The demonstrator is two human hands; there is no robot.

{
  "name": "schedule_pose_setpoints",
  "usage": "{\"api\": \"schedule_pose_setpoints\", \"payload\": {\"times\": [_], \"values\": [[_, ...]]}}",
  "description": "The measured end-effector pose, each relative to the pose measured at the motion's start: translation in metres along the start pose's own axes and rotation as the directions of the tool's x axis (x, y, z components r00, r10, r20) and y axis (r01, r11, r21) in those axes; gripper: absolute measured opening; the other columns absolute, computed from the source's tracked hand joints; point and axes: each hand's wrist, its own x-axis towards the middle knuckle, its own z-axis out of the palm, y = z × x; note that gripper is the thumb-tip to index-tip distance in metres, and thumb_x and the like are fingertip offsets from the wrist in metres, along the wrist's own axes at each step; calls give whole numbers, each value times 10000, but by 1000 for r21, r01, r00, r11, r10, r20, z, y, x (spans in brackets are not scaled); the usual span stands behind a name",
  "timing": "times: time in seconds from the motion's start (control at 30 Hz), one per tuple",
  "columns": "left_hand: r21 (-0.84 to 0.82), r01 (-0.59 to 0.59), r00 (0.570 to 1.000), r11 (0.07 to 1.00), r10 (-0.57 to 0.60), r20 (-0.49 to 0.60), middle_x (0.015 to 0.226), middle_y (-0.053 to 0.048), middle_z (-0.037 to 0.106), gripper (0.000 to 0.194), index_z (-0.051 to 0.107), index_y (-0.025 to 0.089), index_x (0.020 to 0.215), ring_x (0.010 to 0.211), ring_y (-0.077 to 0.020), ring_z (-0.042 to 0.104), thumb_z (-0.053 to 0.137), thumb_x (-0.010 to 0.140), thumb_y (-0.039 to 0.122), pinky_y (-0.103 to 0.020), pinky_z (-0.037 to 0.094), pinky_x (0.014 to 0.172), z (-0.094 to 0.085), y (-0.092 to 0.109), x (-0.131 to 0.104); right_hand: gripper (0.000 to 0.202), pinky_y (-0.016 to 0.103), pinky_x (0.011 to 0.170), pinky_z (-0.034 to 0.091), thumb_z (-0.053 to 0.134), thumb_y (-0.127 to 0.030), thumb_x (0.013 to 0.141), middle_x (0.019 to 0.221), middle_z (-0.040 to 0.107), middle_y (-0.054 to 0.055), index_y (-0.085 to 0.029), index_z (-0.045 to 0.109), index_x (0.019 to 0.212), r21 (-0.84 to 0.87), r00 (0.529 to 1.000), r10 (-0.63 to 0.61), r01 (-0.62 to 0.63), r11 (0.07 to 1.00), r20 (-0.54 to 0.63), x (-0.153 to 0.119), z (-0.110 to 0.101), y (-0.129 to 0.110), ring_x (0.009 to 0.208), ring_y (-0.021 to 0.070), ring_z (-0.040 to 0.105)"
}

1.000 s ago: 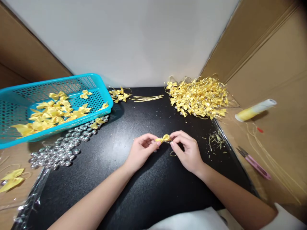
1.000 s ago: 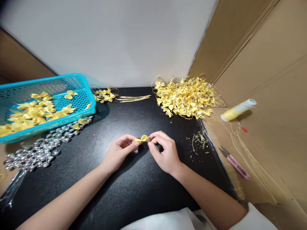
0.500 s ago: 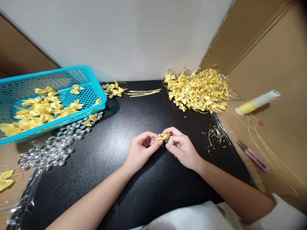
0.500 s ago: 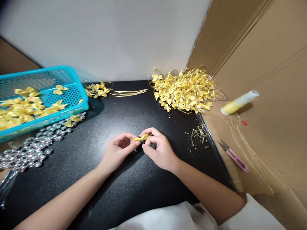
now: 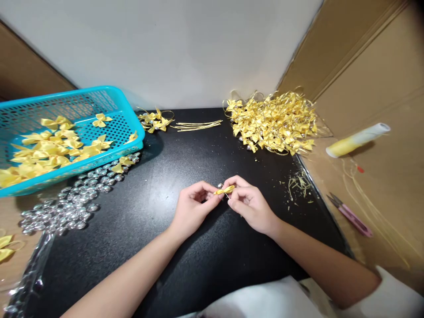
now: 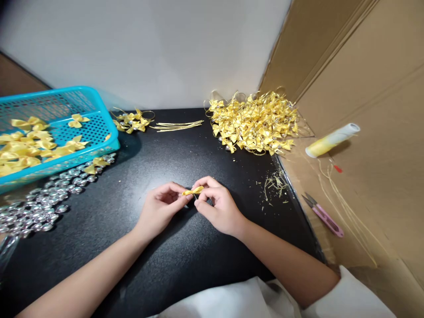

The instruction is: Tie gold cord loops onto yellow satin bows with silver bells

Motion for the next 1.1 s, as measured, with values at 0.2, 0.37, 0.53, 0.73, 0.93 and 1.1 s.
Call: {"api": "schedule_pose_setpoints", "payload": {"times": [0.2, 0.37, 0.53, 0.73, 0.93, 1.1], "values": [[0, 2, 1000, 1000, -2, -10, 645, -9, 679, 127, 709, 153, 705, 571, -104, 566, 798, 690, 242, -223, 443, 563, 0, 0, 0, 310, 354, 812, 450, 620, -208, 819, 961, 551, 61, -177, 474, 547, -16, 1000, 3, -4, 1000, -3, 0, -1, 0, 868, 182, 551], [7, 13, 1000, 1000, -13, -14, 662, -21, 695, 143, 706, 150, 710, 577, -113, 584, 799, 688, 256, -231, 456, 570, 0, 0, 0, 313, 343, 801, 449, 622, -216, 816, 962, 551, 59, -177, 473, 544, -9, 1000, 13, -13, 1000, -3, 0, 0, 0, 857, 176, 546], [15, -19, 1000, 1000, 20, -19, 670, -18, 695, 116, 706, 157, 708, 593, -115, 593, 789, 701, 238, -231, 462, 580, 0, -1, -1, 302, 328, 791, 446, 614, -215, 819, 980, 542, 59, -179, 468, 558, -3, 999, 37, -37, 999, -14, 0, 2, 1, 851, 167, 544], [86, -146, 989, 986, 145, 10, 720, -44, 726, 64, 722, 166, 710, 648, -149, 636, 749, 739, 216, -263, 500, 623, 1, -2, -3, 312, 339, 807, 453, 631, -255, 829, 940, 515, 50, -180, 480, 567, -2, 998, 53, -53, 999, -21, 0, 2, 2, 852, 171, 541], [131, -186, 982, 974, 190, -18, 714, -40, 725, 43, 722, 171, 713, 645, -151, 640, 737, 749, 191, -261, 507, 613, 0, -1, -4, 325, 341, 808, 446, 632, -284, 831, 958, 509, 53, -182, 469, 568, 25, 999, 44, -44, 999, -6, -1, 2, 0, 860, 174, 532], [126, -188, 981, 974, 193, -26, 723, -33, 727, 40, 724, 174, 721, 649, -142, 639, 735, 757, 190, -251, 507, 615, 0, -2, -4, 344, 339, 797, 442, 634, -309, 834, 968, 508, 58, -182, 462, 564, 23, 999, 51, -51, 998, 6, -1, 1, 0, 859, 176, 526]]}}
